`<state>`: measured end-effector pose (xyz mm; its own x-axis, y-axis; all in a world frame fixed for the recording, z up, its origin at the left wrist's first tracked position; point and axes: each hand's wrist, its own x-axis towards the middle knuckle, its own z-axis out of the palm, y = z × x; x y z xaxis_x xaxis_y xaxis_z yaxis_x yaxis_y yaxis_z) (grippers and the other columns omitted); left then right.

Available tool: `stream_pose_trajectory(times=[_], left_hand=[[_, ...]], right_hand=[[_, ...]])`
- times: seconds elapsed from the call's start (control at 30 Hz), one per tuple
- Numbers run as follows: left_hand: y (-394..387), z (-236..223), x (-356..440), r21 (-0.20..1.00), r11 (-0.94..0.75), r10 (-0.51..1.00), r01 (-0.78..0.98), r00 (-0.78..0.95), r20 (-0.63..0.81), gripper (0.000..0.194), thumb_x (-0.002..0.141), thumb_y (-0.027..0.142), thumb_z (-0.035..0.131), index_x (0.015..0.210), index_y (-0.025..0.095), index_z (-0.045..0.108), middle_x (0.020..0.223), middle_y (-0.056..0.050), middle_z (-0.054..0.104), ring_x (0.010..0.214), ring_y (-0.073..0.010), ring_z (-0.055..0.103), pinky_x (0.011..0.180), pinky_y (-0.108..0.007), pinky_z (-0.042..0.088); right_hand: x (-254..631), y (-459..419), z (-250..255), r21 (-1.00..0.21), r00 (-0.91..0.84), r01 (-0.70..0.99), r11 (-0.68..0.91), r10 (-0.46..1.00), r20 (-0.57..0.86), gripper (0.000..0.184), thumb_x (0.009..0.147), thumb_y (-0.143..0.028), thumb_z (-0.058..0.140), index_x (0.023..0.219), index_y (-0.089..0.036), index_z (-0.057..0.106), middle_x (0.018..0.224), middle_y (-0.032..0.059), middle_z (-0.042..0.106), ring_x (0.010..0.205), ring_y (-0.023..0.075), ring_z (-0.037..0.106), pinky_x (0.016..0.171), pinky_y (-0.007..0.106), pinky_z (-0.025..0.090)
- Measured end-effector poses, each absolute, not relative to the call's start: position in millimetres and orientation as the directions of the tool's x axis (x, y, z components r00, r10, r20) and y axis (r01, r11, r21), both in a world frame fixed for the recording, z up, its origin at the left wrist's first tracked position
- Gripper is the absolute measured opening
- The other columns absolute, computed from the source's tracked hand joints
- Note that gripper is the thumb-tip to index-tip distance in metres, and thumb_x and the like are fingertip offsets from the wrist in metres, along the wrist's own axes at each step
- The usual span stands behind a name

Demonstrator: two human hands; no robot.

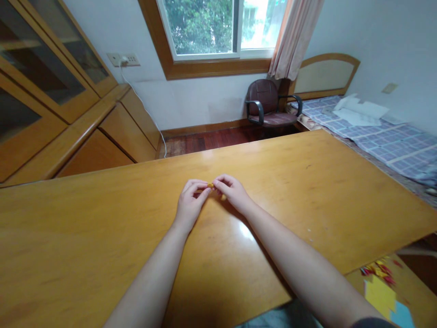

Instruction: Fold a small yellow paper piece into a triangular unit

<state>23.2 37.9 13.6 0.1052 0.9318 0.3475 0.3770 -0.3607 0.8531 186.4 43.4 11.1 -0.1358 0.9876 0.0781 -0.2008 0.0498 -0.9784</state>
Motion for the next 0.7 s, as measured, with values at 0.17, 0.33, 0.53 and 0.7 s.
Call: stream_pose_trajectory(times=[0.17, 0.33, 0.53, 0.7], left_hand=[[38.5, 12.1, 22.4, 0.868, -0.339, 0.941, 0.362, 0.120, 0.317, 0.015, 0.085, 0.034, 0.065, 0.082, 0.019, 0.067, 0.087, -0.002, 0.063, 0.083, -0.0159, 0.061, 0.073, -0.026, 0.049], [39.7, 10.6, 22.0, 0.890, -0.306, 0.952, 0.339, 0.119, 0.282, 0.016, 0.085, 0.035, 0.065, 0.081, 0.019, 0.067, 0.085, -0.002, 0.064, 0.082, -0.0161, 0.061, 0.075, -0.026, 0.048], [40.2, 10.1, 21.4, 0.894, -0.303, 0.952, 0.331, 0.148, 0.268, 0.018, 0.085, 0.038, 0.064, 0.081, 0.020, 0.067, 0.086, -0.002, 0.064, 0.083, -0.0172, 0.060, 0.076, -0.027, 0.047], [38.7, 13.9, 21.4, 0.895, -0.305, 0.951, 0.325, 0.156, 0.267, 0.019, 0.087, 0.036, 0.061, 0.079, 0.020, 0.066, 0.083, -0.002, 0.063, 0.082, -0.0168, 0.060, 0.077, -0.027, 0.047]], right_hand=[[187.4, 43.3, 10.9, -0.980, -0.128, -0.186, 0.067, 0.987, 0.092, 0.024, 0.082, -0.042, 0.064, 0.078, -0.018, 0.063, 0.073, -0.0014, 0.061, 0.061, 0.0103, 0.053, 0.060, 0.024, 0.042], [187.5, 41.1, 13.9, -0.985, -0.129, -0.169, 0.041, 0.990, 0.064, 0.024, 0.079, -0.043, 0.068, 0.083, -0.019, 0.066, 0.072, -0.0014, 0.061, 0.063, 0.0110, 0.052, 0.058, 0.023, 0.042], [186.7, 40.5, 16.5, -0.986, -0.113, -0.165, 0.030, 0.992, 0.049, 0.026, 0.075, -0.043, 0.070, 0.080, -0.018, 0.067, 0.071, -0.0011, 0.062, 0.062, 0.0112, 0.051, 0.057, 0.023, 0.041], [187.5, 40.6, 16.9, -0.985, -0.091, -0.168, 0.031, 0.995, 0.047, 0.025, 0.076, -0.042, 0.069, 0.079, -0.017, 0.066, 0.069, -0.0017, 0.060, 0.062, 0.0111, 0.051, 0.059, 0.024, 0.041]])
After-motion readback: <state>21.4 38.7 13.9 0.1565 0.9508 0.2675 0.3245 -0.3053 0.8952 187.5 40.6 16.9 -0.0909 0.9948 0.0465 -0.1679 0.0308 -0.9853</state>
